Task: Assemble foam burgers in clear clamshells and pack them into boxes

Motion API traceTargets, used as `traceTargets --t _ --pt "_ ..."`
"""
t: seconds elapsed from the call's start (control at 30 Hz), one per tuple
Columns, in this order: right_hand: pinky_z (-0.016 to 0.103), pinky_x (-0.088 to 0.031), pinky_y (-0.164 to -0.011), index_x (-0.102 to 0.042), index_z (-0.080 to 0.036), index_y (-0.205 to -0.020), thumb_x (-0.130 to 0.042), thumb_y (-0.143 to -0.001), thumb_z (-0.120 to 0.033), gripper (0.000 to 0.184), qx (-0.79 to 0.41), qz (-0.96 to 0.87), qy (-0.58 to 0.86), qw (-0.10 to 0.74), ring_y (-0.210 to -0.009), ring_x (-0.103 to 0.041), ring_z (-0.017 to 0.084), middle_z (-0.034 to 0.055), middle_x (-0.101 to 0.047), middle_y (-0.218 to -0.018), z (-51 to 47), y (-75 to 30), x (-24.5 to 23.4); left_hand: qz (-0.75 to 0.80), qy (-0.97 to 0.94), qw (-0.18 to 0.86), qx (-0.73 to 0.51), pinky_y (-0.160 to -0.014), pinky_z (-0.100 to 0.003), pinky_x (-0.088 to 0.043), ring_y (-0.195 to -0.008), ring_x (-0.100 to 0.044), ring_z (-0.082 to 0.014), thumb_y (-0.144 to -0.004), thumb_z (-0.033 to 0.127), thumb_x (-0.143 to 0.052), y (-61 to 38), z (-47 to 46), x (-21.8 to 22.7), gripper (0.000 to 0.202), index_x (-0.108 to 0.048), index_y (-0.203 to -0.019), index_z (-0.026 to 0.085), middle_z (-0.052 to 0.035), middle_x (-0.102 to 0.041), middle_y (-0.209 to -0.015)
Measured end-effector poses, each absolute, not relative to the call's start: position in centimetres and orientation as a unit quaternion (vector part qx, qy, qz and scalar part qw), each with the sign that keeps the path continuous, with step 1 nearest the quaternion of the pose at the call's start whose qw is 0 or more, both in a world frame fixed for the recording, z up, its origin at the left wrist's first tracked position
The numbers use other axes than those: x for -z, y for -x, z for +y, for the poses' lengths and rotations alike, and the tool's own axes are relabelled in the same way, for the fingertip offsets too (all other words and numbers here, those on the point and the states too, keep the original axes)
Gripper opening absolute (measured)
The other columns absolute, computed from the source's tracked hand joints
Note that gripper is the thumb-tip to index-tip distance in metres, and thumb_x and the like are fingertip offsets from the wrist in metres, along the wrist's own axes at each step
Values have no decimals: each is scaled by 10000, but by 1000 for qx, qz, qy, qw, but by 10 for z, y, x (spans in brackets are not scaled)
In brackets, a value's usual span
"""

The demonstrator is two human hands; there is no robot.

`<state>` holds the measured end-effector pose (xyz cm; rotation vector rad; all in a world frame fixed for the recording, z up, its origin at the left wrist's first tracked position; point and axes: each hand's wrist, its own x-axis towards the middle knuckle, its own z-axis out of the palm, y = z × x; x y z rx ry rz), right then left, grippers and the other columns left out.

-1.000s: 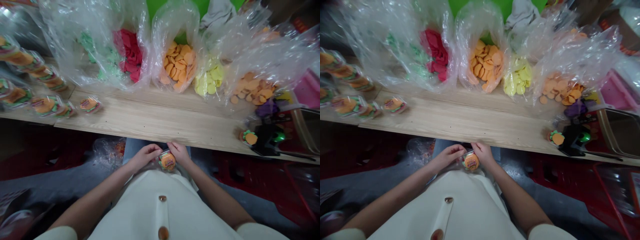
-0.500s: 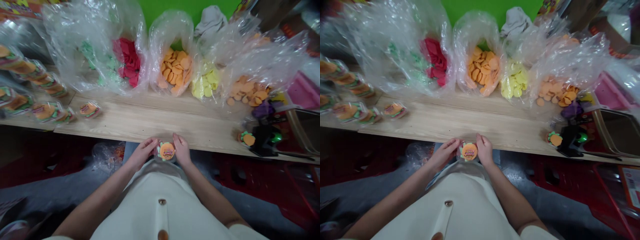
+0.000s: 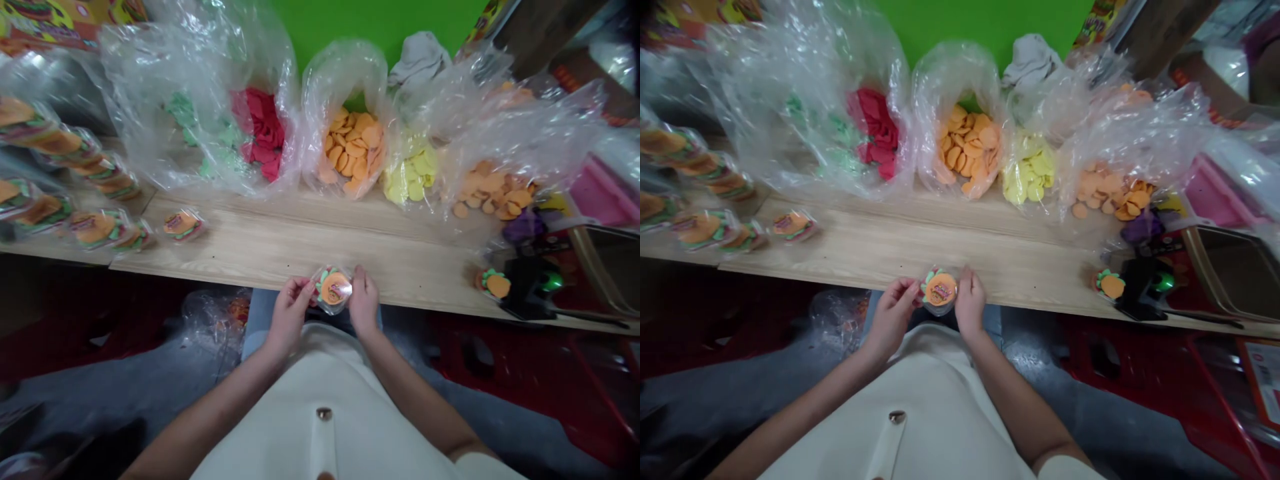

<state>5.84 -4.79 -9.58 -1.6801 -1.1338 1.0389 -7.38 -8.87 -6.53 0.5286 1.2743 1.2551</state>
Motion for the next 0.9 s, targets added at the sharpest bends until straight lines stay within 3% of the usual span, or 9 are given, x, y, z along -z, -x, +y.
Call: traceTargets --t 0.17,0.3,0.47,0.67,0.8,0.9 --pt "224 -309 -496 -433 -209 -574 -333 -862 -515 432 -412 -544 658 317 -510 -405 122 -29 -447 -497 -72 -65 100 550 -326 630 -441 -577 -209 -385 -608 -474 -96 -736 345 -628 108 -89 59 213 -544 -756 150 12 -558 -671" --pt "228 -317 -506 -466 -202 -562 -318 -861 -514 456 -443 -544 637 321 -518 -430 124 -17 -491 -527 -75 -60 97 540 -349 662 -385 -567 -210 -381 -585 -467 -92 -741 347 -621 115 -92 57 216 -543 -727 147 9 -553 -653" --pt "226 -355 -519 -543 -181 -603 -418 -807 -546 437 -538 -560 559 291 -533 -465 124 -14 -532 -558 -62 -64 88 516 -358 695 -350 -563 -208 -380 -586 -479 -90 -731 343 -633 112 -89 61 215 -569 -762 140 1 -564 -669" --pt "219 -357 -481 -488 -181 -557 -485 -744 -573 434 -577 -452 594 330 -489 -422 106 -26 -479 -520 -61 -65 95 504 -274 732 -367 -545 -194 -362 -554 -457 -68 -714 367 -655 105 -80 69 240 -581 -723 139 15 -541 -634" --pt "230 -392 -473 -488 -184 -591 -500 -698 -621 450 -570 -335 647 380 -480 -449 115 -18 -511 -536 -68 -59 105 492 -206 748 -395 -599 -198 -401 -645 -499 -79 -716 366 -664 97 -99 75 317 -614 -960 170 -7 -560 -776" --pt "219 -388 -465 -495 -178 -609 -504 -707 -611 444 -542 -310 666 408 -485 -453 111 -14 -523 -551 -67 -58 103 479 -193 745 -423 -637 -220 -431 -661 -520 -83 -652 254 -729 89 -120 79 560 -515 -1169 256 20 -533 -800"
